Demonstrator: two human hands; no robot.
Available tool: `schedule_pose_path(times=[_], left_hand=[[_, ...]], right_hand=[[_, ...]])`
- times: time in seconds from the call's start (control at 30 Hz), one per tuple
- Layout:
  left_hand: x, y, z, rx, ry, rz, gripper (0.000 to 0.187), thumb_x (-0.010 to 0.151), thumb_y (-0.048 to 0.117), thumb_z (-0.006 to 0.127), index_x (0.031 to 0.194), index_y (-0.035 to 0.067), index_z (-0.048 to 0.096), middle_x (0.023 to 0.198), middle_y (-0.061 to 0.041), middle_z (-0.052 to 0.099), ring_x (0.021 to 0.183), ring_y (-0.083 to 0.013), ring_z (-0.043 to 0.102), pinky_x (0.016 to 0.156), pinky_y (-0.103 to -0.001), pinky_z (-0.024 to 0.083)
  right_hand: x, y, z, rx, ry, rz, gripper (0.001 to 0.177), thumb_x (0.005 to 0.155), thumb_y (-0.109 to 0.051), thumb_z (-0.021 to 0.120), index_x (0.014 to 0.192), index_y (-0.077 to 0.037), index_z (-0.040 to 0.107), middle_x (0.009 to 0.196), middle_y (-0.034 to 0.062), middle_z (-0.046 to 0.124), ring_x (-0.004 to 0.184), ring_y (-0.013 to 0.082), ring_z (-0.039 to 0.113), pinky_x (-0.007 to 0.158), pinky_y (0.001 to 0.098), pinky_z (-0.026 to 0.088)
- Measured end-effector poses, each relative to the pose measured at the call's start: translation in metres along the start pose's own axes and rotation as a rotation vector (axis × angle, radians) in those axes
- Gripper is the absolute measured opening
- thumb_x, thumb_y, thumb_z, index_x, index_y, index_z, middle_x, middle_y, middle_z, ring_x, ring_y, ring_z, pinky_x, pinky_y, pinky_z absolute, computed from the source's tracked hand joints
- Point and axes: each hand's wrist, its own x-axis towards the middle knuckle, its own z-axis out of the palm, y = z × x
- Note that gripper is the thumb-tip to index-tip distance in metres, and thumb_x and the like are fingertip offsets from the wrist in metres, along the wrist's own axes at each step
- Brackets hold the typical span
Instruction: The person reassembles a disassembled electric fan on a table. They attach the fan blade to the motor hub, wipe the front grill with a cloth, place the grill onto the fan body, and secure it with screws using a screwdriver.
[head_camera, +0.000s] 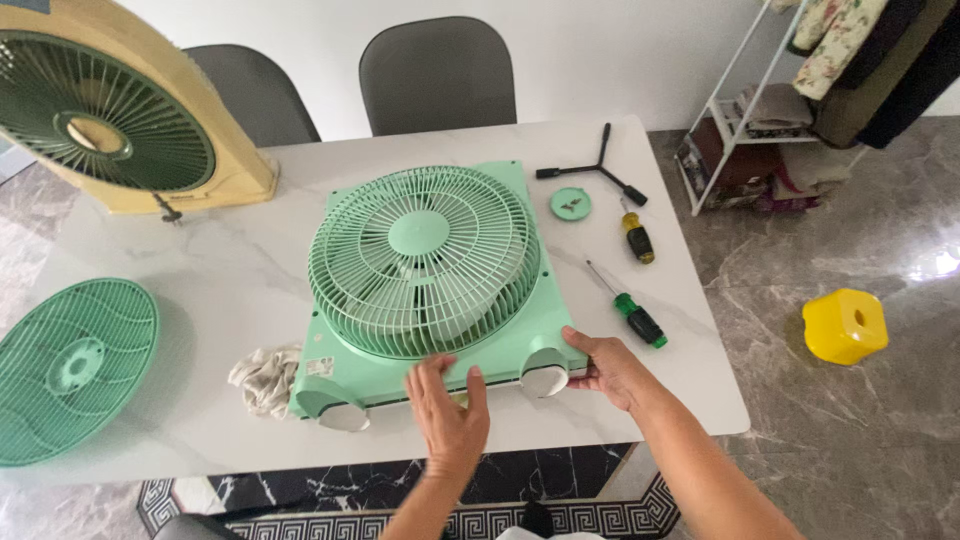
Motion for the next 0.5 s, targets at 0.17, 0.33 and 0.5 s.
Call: schedule_pose_path(times=[0.17, 0.33, 0.5], left_hand=[[-0.001, -0.033, 0.029, -0.738, 0.0, -0.818, 0.079, 0.088, 0.046, 0.077, 0.139, -0.001, 0.04, 0.139, -0.025, 0.05, 0.121, -0.038, 0.059, 0.098, -0.05, 0.053], [0.006, -0.054, 0.051, -1.078, -0.152, -0.891, 0.082, 0.08, 0.051, 0.073, 0.143, 0.007, 0.044, 0.137, -0.012, 0.052, 0.13, -0.0301, 0.052, 0.109, -0.049, 0.044], [0.011, -0.06, 0.06, -1.271, -0.16, -0.816, 0.075, 0.083, 0.037, 0.079, 0.14, 0.001, 0.048, 0.135, -0.017, 0.054, 0.125, -0.0334, 0.057, 0.11, -0.05, 0.048]], right_hand=[[-0.001, 0.001, 0.004, 0.01, 0.005, 0.013, 0.066, 0.085, -0.045, 0.073, 0.122, 0.009, 0.066, 0.115, 0.0223, 0.072, 0.099, 0.032, 0.072, 0.09, 0.0464, 0.062], [-0.006, -0.002, 0.004, 0.01, -0.009, 0.045, 0.066, 0.084, -0.047, 0.073, 0.125, 0.004, 0.065, 0.116, 0.0192, 0.07, 0.098, 0.0335, 0.072, 0.089, 0.048, 0.06], [-0.011, -0.008, 0.01, -0.005, 0.008, 0.074, 0.069, 0.085, -0.051, 0.069, 0.129, 0.002, 0.063, 0.118, 0.0175, 0.071, 0.102, 0.034, 0.072, 0.091, 0.0493, 0.061]])
